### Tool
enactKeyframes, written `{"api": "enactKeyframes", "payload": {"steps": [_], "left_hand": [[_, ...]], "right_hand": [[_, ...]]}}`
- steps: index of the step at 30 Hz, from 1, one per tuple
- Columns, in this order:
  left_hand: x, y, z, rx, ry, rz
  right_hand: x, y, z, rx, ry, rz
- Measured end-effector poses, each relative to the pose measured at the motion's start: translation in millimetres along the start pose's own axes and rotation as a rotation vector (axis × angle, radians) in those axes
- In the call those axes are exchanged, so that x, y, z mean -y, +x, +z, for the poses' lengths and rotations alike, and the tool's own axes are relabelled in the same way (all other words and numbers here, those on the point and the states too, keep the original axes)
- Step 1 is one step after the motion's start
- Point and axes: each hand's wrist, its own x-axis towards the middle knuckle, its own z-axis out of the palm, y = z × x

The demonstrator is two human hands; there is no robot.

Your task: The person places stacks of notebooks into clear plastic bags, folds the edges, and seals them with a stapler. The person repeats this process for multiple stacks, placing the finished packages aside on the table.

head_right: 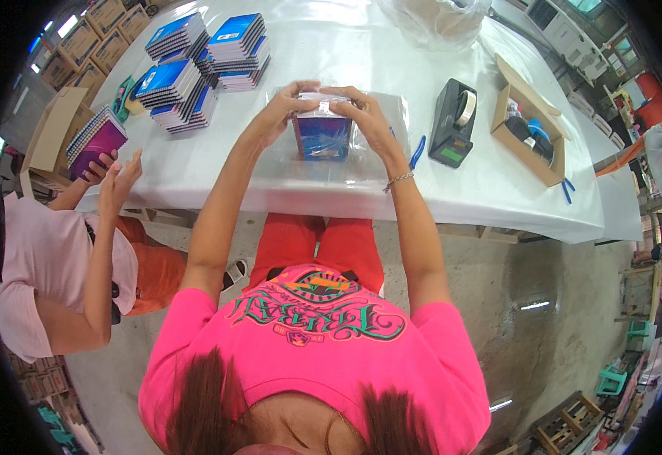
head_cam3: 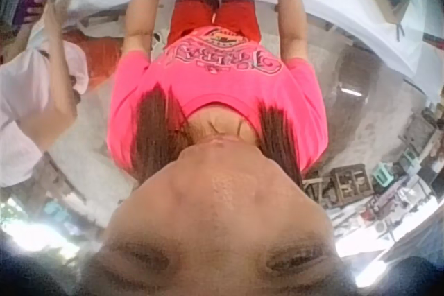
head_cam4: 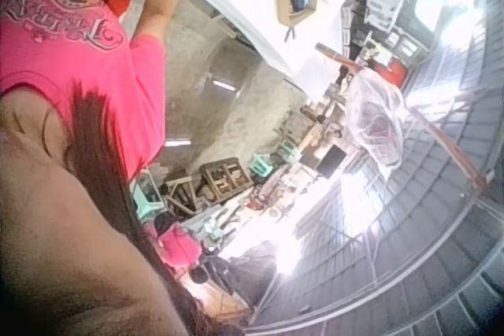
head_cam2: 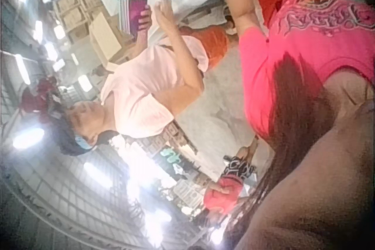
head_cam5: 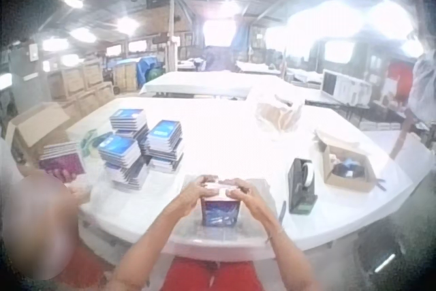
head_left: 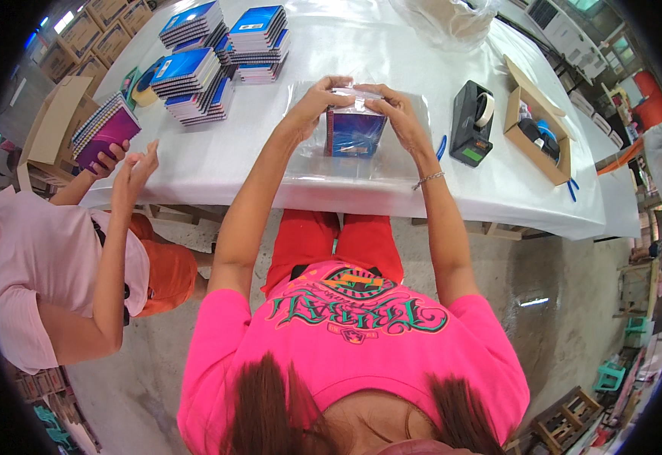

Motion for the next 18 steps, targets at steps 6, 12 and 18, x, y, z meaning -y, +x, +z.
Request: {"api": "enactKeyframes", "payload": {"steps": [6,12,18], "left_hand": [[15,-4,16,-0.015,-0.296,0.086],[21,-3,11,-0.092,-0.253,0.159],[25,3,12,-0.045,-0.194,0.127]], "right_hand": [[-14,-1,5,-0.125,0.001,-0.070],[0,-2,9,-0.091,-0.075,-0.037],[-11,-15,-14,-0.029,-0.437,-0.032]]}}
